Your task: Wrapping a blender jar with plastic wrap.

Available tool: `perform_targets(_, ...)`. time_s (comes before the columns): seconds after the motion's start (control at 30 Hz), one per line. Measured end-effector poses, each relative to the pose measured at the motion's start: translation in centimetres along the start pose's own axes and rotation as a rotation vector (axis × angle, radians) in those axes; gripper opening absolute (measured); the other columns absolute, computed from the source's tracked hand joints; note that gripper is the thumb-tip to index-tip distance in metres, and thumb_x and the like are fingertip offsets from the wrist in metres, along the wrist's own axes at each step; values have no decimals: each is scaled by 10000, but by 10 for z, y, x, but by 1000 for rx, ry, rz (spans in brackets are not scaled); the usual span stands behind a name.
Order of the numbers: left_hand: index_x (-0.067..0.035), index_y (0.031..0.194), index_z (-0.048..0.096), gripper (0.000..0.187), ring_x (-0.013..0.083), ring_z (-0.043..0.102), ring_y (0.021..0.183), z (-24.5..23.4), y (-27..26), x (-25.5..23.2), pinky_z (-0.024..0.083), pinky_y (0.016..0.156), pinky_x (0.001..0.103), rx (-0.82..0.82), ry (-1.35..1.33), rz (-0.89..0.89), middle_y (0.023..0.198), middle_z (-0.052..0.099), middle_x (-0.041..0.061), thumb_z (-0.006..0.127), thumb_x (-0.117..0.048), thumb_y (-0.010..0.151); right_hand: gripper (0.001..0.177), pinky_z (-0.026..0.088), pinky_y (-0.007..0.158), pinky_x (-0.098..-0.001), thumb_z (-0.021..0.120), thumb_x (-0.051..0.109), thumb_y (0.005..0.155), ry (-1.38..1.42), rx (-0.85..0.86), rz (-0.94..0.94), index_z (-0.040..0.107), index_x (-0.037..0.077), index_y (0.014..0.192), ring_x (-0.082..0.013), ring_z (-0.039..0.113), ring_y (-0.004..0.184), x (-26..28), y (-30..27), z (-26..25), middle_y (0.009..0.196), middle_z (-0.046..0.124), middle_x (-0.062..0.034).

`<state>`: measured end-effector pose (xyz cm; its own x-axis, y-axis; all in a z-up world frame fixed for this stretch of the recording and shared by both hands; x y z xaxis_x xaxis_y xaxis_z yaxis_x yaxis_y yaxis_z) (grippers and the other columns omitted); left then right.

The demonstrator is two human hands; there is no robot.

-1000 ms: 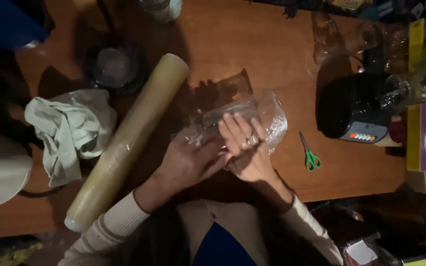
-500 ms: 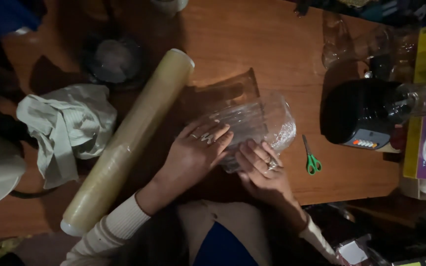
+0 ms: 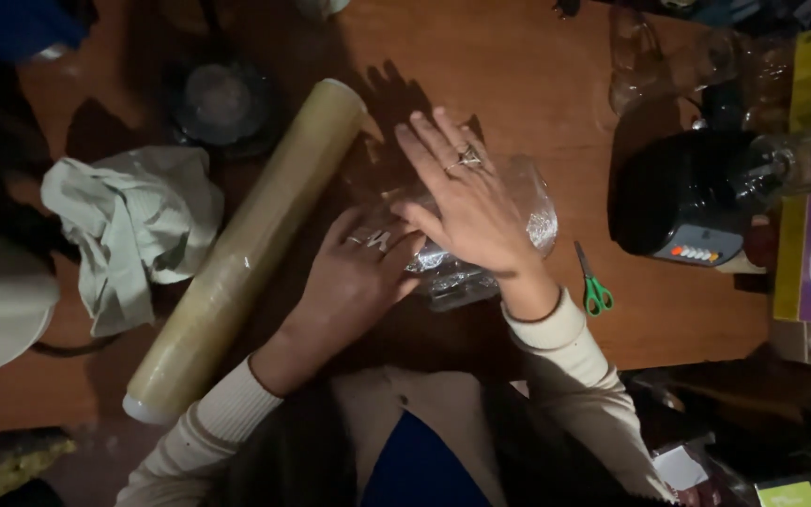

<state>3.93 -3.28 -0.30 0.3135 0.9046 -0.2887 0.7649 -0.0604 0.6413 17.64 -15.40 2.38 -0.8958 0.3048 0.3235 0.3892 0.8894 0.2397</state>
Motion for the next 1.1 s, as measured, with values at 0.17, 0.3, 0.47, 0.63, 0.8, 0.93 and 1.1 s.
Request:
perform_targets(0.17,-146,967,757,353,280,698,1057,-19,1,3,441,1086,506,-79,-99,-32,939,738,30,851,-436,787,768,312,1192,-578,601,483,931,-293,56,3,422,110,1578,-343,299,1531,1,-19,14,1620,407,-151)
perform_targets(0.3,-175,857,743,158,259,690,1060,-18,-11,5,436,1109,525,-82,-148,-106,925,737,-17,829,-308,860,852,312,1197,-554,678,493,855,-345,3,10,442,95,1571,-316,332,1527,18,-36,16,1606,451,-139)
perform_targets(0.47,-137,1047,738,298,306,703,1091,-24,6,4,526,1001,475,-137,-62,-118,1063,724,68,742,-409,926,743,426,1101,-567,641,415,864,-325,-166,-36,525,29,1488,-380,463,1425,27,-53,24,1497,545,-192)
perform_targets(0.63,-60,1258,686,433,378,682,1150,-25,25,-3,548,971,488,-119,-7,-140,1198,701,152,686,-390,977,685,287,1184,-589,514,447,973,-232,-153,30,521,-17,1476,-400,413,1471,40,-87,34,1563,480,-226)
perform_targets(0.8,-91,1344,656,491,397,694,1099,-3,33,-6,539,975,486,-151,31,-169,1073,696,190,636,-442,1002,484,345,1198,-503,451,310,1029,119,-230,-36,630,49,1395,-355,542,1389,27,-104,2,1437,623,-179)
perform_targets(0.93,57,1517,379,807,505,304,1449,46,35,-1,189,1108,715,242,26,-359,1438,534,335,321,-601,1054,489,287,1301,-563,371,312,1115,161,-340,8,463,68,1530,-370,361,1518,-9,-57,-28,1590,426,-142)
perform_targets(1.1,155,1520,322,942,539,162,1497,72,37,3,14,1102,789,361,140,-344,1570,332,394,282,-657,1043,602,116,1427,-529,154,598,1159,-41,-275,0,115,315,1689,-202,61,1665,-47,-11,6,1765,98,97)
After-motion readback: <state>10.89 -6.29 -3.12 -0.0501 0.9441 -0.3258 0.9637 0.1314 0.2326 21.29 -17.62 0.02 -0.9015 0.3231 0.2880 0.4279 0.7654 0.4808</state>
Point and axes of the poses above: each hand's wrist, its own y-axis towards the middle knuckle, its own z-axis out of the palm, x = y × z, the point moved 2 cm from there along y, towards the middle knuckle
